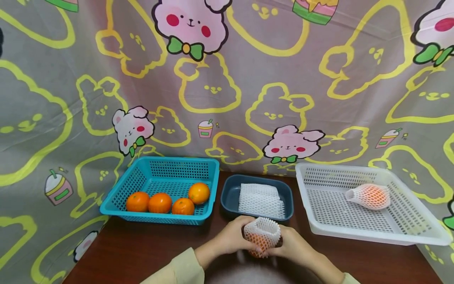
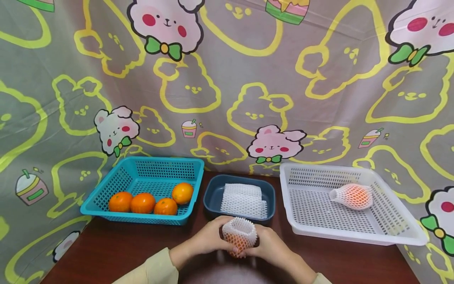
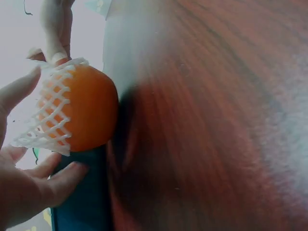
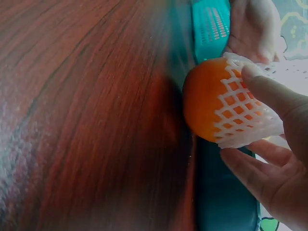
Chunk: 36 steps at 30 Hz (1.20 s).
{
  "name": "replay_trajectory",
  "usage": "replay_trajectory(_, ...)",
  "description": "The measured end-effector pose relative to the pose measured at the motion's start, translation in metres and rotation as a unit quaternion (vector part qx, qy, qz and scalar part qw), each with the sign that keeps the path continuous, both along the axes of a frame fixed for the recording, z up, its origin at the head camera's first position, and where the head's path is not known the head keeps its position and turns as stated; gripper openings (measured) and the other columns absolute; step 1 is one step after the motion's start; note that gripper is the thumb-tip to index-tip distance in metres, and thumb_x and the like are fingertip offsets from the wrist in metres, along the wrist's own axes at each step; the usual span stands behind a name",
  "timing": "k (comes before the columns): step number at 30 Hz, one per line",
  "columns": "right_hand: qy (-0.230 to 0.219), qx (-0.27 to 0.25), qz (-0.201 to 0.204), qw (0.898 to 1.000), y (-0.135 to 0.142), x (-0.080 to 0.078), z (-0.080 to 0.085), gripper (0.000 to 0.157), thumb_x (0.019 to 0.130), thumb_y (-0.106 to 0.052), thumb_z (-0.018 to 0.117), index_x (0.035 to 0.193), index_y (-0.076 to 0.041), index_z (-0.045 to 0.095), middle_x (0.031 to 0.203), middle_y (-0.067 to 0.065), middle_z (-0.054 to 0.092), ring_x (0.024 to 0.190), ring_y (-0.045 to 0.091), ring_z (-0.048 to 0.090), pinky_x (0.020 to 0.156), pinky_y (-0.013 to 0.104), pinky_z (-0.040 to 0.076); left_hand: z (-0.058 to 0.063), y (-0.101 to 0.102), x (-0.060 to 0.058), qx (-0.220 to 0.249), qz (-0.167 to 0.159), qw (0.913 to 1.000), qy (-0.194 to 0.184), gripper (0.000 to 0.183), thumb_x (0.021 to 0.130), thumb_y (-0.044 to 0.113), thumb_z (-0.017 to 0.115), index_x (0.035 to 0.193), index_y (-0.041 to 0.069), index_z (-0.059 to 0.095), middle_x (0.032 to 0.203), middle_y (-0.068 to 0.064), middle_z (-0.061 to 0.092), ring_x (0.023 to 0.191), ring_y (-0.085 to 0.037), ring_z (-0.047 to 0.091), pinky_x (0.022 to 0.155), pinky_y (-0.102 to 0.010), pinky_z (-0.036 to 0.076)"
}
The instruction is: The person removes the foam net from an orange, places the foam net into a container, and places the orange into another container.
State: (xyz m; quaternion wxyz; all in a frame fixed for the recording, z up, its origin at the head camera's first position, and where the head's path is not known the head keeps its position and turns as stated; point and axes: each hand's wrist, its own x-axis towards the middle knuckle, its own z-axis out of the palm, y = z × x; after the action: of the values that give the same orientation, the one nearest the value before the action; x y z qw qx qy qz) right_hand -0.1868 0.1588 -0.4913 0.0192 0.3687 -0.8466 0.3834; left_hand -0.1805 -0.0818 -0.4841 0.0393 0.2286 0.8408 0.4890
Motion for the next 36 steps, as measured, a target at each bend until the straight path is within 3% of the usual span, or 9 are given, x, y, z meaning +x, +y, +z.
replay_trajectory(5,0.013,-0.012,-0.013,1.000,-0.002,0.002,-0.001,0.047,0.074,-0.025,0.093,0.111,-0.005,0.072,0.102,0.002,0.074,0.093,0.006,0.065,0.076,0.031,0.057,-0.001,0.000,0.002,0.000,-0.009,0.9996,-0.025,0.058,0.067,0.017,0.096,0.120,0.012,0.072,0.104,0.013,0.069,0.093,-0.001,0.060,0.087,-0.023,0.048)
replay_trajectory(13,0.036,-0.044,-0.020,0.998,-0.004,0.003,-0.001,0.034,0.075,-0.024,0.093,0.100,-0.008,0.076,0.094,-0.001,0.074,0.086,0.004,0.065,0.069,0.028,0.056,0.005,-0.001,0.005,0.012,0.016,0.9998,0.009,0.030,0.068,0.014,0.095,0.094,0.010,0.079,0.085,0.013,0.070,0.078,0.001,0.060,0.074,-0.020,0.050)
replay_trajectory(20,0.089,-0.082,-0.021,0.992,-0.008,0.004,0.001,0.021,0.072,-0.007,0.092,0.088,-0.013,0.078,0.088,-0.006,0.072,0.081,0.002,0.063,0.065,0.024,0.054,0.004,0.001,0.006,0.029,0.022,0.9989,0.031,0.017,0.076,0.011,0.091,0.088,0.009,0.080,0.081,0.012,0.069,0.074,0.002,0.058,0.069,-0.019,0.051)
replay_trajectory(23,0.081,-0.082,-0.039,0.993,-0.008,0.004,0.004,0.021,0.073,-0.003,0.090,0.088,-0.009,0.077,0.087,-0.004,0.073,0.078,0.002,0.063,0.063,0.024,0.054,0.005,0.002,0.006,0.027,0.022,0.9994,0.006,0.023,0.077,0.014,0.091,0.095,0.010,0.078,0.086,0.013,0.069,0.077,0.001,0.059,0.072,-0.020,0.051)
replay_trajectory(26,0.045,-0.074,-0.058,0.994,-0.006,0.005,0.009,0.020,0.077,-0.008,0.089,0.091,-0.004,0.076,0.084,0.001,0.074,0.072,0.002,0.062,0.058,0.026,0.054,0.006,0.003,0.007,0.012,0.014,0.9997,-0.015,0.040,0.074,0.018,0.093,0.109,0.010,0.075,0.097,0.012,0.071,0.086,-0.001,0.061,0.080,-0.023,0.052)
replay_trajectory(29,0.026,-0.061,-0.067,0.996,-0.004,0.004,0.016,0.020,0.081,-0.012,0.088,0.094,-0.004,0.075,0.084,0.001,0.073,0.069,0.001,0.060,0.056,0.026,0.053,0.005,0.005,0.008,-0.004,-0.003,0.9999,-0.015,0.057,0.070,0.021,0.096,0.120,0.011,0.071,0.107,0.011,0.070,0.094,-0.002,0.061,0.088,-0.025,0.051)
replay_trajectory(31,0.036,-0.052,-0.069,0.996,-0.002,0.002,0.022,0.021,0.081,-0.013,0.088,0.095,-0.004,0.075,0.086,0.002,0.074,0.070,0.002,0.060,0.057,0.026,0.054,0.005,0.006,0.008,-0.010,-0.013,0.9998,-0.010,0.062,0.069,0.022,0.097,0.124,0.011,0.068,0.111,0.010,0.069,0.097,-0.002,0.061,0.091,-0.025,0.050)
replay_trajectory(36,0.116,-0.054,-0.084,0.988,-0.001,-0.008,0.040,0.022,0.078,-0.005,0.089,0.094,-0.010,0.075,0.093,-0.003,0.071,0.079,0.006,0.061,0.064,0.027,0.055,0.004,0.009,0.005,-0.020,-0.031,0.9993,-0.003,0.060,0.069,0.021,0.097,0.122,0.010,0.070,0.112,0.010,0.070,0.099,0.000,0.061,0.092,-0.023,0.050)
